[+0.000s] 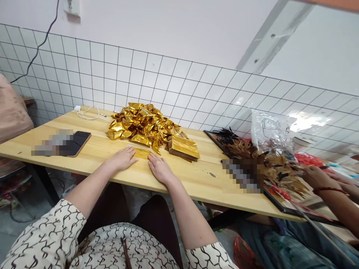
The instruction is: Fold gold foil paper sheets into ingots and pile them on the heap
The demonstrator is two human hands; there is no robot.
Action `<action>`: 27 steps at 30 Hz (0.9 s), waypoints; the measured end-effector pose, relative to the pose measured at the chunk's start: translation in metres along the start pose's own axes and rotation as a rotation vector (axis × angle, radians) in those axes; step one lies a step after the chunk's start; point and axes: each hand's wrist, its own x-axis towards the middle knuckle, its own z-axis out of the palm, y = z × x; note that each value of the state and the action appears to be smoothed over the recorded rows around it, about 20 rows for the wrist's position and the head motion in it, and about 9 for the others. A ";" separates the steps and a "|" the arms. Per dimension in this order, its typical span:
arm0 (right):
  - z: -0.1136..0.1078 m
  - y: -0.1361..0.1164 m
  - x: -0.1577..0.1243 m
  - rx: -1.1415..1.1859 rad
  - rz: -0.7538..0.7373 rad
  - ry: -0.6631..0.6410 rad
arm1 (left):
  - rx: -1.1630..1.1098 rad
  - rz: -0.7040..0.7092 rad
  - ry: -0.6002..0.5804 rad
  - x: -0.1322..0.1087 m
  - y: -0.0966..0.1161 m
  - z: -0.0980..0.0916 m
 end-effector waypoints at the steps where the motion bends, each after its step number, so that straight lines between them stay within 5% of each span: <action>1: -0.001 0.003 -0.001 0.001 0.012 -0.006 | 0.000 -0.005 0.009 -0.001 -0.001 -0.003; 13: -0.027 -0.023 0.020 -0.264 0.156 0.027 | -0.001 -0.182 -0.034 0.026 -0.010 -0.037; 19: -0.018 -0.013 0.035 -0.078 0.223 0.154 | -0.221 -0.105 0.169 0.031 -0.030 -0.020; 27: -0.008 0.005 0.037 0.049 0.276 0.194 | -0.317 -0.056 0.195 0.030 -0.044 -0.009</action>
